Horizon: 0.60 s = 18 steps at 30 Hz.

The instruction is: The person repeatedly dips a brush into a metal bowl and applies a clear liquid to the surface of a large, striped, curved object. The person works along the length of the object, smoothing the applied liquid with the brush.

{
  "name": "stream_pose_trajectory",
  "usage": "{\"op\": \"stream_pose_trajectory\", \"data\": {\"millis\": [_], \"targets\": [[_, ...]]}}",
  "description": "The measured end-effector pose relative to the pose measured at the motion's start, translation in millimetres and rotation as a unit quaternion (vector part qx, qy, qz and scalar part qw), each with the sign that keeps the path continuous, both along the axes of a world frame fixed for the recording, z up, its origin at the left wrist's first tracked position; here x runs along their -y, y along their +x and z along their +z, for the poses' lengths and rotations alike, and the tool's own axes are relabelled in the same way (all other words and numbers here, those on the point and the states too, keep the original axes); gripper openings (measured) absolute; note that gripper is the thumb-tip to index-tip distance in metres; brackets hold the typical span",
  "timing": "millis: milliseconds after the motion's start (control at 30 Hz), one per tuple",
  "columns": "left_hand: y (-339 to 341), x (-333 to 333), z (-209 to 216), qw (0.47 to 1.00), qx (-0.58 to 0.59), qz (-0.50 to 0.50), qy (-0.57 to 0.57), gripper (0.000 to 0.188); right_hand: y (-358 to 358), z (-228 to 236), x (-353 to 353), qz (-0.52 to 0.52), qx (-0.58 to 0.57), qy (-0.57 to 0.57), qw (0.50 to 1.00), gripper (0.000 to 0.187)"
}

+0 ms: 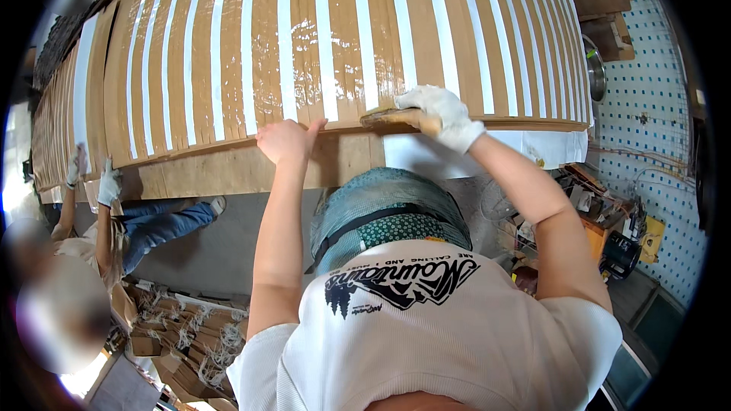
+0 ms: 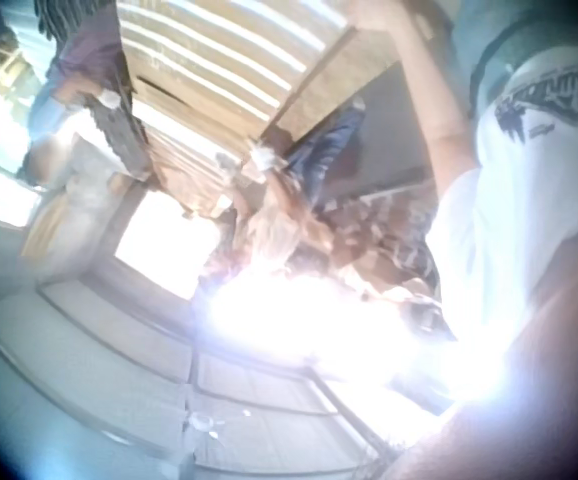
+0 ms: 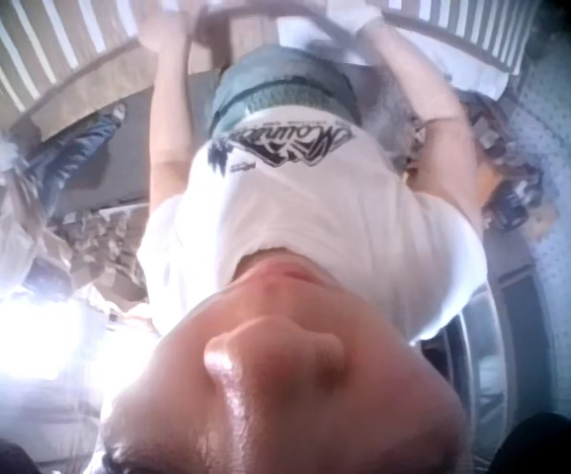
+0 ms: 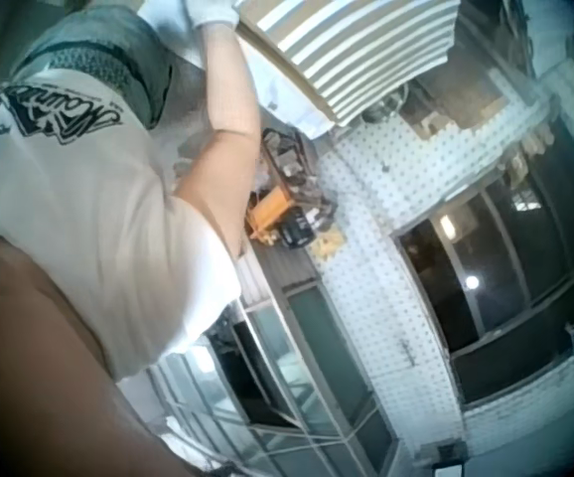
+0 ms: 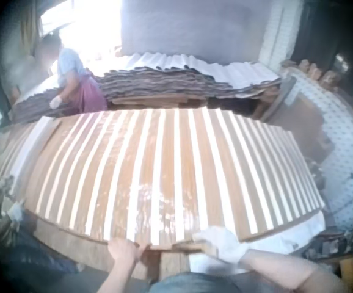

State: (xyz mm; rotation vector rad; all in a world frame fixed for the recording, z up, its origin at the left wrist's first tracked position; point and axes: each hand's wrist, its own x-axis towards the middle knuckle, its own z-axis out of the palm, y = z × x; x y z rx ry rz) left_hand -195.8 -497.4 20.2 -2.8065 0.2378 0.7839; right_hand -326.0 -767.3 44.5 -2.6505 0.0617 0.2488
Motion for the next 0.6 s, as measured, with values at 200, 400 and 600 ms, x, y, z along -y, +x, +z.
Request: {"op": "stream_pose_trajectory", "data": {"millis": [200, 400, 600], "targets": [[4.6, 6.6, -1.2, 1.0, -0.024, -0.004, 0.01, 0.092, 95.1, 14.2, 45.8, -0.098, 0.016, -0.115, 0.988, 0.037], [1.8, 7.8, 1.9, 0.999, -0.039, 0.016, 0.018, 0.086, 220.2, 18.4, 107.5, -0.22, 0.082, -0.049, 0.971, 0.042], [3.2, 13.2, 5.9, 0.998, -0.019, 0.05, 0.034, 0.102, 366.5, -9.4, 190.9, -0.26, 0.134, -0.11, 0.95, 0.041]]}}
